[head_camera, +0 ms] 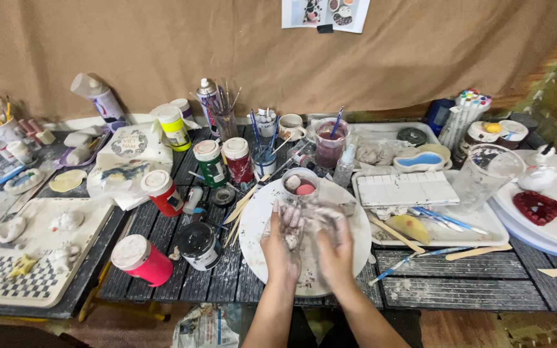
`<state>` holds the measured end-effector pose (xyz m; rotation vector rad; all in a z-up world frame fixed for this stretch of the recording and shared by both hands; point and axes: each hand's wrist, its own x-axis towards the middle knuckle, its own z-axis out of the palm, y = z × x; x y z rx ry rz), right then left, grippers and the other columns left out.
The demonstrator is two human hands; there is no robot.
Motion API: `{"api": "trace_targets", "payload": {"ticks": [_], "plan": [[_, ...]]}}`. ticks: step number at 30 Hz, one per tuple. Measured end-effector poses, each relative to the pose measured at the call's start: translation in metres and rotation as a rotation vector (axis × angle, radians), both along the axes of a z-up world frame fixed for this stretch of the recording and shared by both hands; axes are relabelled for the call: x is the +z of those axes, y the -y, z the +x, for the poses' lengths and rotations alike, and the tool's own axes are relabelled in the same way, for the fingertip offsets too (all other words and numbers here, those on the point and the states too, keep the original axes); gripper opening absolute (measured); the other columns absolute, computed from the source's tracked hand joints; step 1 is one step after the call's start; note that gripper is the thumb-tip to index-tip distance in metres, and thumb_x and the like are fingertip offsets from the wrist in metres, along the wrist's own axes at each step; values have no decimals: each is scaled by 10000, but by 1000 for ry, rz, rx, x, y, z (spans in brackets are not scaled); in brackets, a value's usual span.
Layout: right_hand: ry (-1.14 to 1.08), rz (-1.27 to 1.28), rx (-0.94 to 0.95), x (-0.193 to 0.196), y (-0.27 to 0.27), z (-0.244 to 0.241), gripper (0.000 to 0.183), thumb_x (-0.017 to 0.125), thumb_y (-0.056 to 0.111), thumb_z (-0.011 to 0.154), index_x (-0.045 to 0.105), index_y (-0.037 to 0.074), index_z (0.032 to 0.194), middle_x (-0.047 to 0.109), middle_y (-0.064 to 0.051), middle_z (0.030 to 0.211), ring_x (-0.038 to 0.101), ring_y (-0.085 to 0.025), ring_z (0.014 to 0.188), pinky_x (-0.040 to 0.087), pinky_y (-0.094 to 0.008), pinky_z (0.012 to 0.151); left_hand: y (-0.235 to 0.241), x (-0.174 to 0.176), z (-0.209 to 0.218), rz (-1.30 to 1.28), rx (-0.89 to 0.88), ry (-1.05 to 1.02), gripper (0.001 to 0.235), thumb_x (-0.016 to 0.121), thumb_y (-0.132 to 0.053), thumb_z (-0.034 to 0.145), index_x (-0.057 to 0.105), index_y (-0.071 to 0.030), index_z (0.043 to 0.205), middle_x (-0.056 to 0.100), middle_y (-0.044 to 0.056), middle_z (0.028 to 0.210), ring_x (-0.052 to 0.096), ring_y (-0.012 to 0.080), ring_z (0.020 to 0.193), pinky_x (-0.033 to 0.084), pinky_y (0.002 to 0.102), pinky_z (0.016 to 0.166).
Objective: The person kneads and shapes a lump of clay on a white plate using hands and a wooden stick. The person repeatedly rolls, presses, and smooths the clay into a cohesive mass while working at a cluttered craft table.
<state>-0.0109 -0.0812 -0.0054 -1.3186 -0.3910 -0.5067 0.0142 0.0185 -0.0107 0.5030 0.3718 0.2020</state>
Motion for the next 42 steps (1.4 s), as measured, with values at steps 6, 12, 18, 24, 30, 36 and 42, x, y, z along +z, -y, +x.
{"api": "trace_targets", "payload": {"ticks": [6, 12, 18, 24, 30, 36, 42], "plan": [[-93, -378, 57, 10, 36, 11, 426, 614, -47, 894, 622, 11, 1316, 665, -141, 1297, 611, -222, 1190, 472, -366, 1019, -17, -3, 2, 462, 194, 122, 367, 652, -119, 1042, 644, 81, 1350, 702, 154, 1120, 589, 195, 818, 487, 311, 668], [-39, -849, 222, 17, 28, 4, 509, 686, -12, 804, 629, 59, 1305, 626, -133, 1376, 646, -293, 1214, 563, -379, 966, -36, -5, 7, 788, 120, 372, 475, 406, -71, 1082, 255, -59, 1532, 501, 214, 1426, 526, 266, 1363, 509, 337, 1109], [-103, -962, 107, 18, 21, 0, 382, 696, 43, 854, 685, 67, 1235, 729, -123, 1248, 728, -289, 1092, 569, -370, 961, -53, -11, 6, 825, 5, 445, 503, 353, -140, 1093, 219, -97, 1576, 505, 230, 1498, 455, 306, 1427, 336, 416, 1194], [95, -800, 162, 14, 37, 4, 466, 653, -27, 833, 668, 40, 1294, 656, -165, 1390, 626, -322, 1295, 474, -395, 1087, -76, 8, -2, 795, -175, 630, 525, 365, -237, 1110, 269, -81, 1602, 539, 188, 1489, 468, 302, 1462, 298, 420, 1251], [-175, -561, 382, -18, 54, 14, 673, 619, -36, 863, 417, 28, 1503, 545, -159, 1477, 516, -252, 1383, 405, -387, 1150, -91, 21, -22, 1804, -234, 341, 694, 773, -232, 827, 493, -36, 1431, 637, 238, 1309, 594, 359, 1244, 227, 519, 1207], [-475, -54, 629, -39, 57, 18, 789, 461, -22, 846, 204, 107, 1581, 338, -72, 1619, 369, -217, 1468, 415, -401, 1105, -87, 18, -29, 1819, -100, 516, 742, 874, -181, 734, 545, -52, 1386, 684, 204, 1242, 615, 384, 1210, 364, 505, 1179], [-364, -227, 373, -17, 57, 9, 725, 505, -10, 858, 339, 60, 1559, 480, -162, 1552, 472, -286, 1434, 412, -412, 1138, -89, 24, -38, 1452, -526, 481, 700, 706, -212, 804, 509, -96, 1466, 629, 158, 1369, 699, 277, 1199, 561, 388, 1027]]}}
